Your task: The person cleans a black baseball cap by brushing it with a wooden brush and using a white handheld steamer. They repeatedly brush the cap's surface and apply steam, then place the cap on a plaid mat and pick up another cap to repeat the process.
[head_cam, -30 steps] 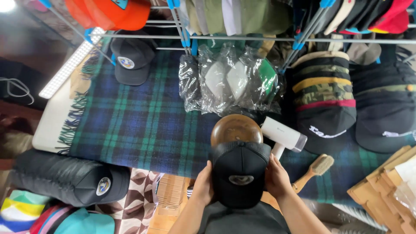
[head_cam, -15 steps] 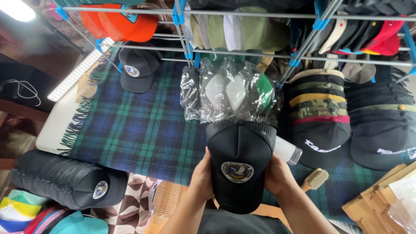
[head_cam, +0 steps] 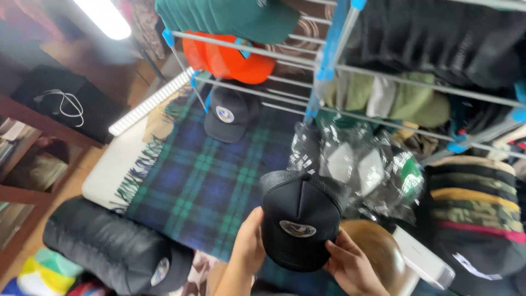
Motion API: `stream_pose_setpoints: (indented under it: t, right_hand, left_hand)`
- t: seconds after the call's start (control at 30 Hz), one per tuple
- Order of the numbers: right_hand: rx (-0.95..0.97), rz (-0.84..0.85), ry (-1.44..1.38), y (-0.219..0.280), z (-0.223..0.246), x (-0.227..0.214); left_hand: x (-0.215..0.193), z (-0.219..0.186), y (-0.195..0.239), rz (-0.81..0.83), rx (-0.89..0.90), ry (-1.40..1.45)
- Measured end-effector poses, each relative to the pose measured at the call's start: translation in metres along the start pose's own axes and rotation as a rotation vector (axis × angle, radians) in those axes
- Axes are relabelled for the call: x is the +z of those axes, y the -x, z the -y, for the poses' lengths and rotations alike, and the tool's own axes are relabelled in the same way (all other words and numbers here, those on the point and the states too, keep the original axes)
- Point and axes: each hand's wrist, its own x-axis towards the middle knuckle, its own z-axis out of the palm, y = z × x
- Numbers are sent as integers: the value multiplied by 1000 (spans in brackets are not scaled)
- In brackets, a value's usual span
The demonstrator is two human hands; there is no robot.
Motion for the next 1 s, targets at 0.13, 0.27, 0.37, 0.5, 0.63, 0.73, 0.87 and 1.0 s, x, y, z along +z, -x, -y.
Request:
stream_pose_setpoints:
  t: [0.13,0.27,0.37,0.5,0.63,0.73,0.87,1.0]
  right_hand:
    - [47,-312,65,-79,-18,79]
    - [176,-359,195,-187,-54,115]
    - [271,-377,466,-262,-76,138]
    - [323,-432,827,-343,-96,158]
    - [257,-369,830,-412,-100,147]
    - [216,-419,791,-448,-102,132]
    - [62,-393,1022,-464,-77,137]
    - [-12,-446,918,-466,-47,161]
  left_hand:
    - [-74,-26,-32,-115,-130,-83]
    - [-130,-77,-88,-395,-138,-176]
    - [-166,-118,-141,-522,-97,-286]
    - [-173,-179,-200,-536,-57,-481]
    - [-169,-215,-253,-529,-32,-486]
    - [-187,-219,-294,-458,29,-536]
    - [-210,-213,-332,-598,40,-1055]
    - [-204,-213,-340,-656,51,-1172]
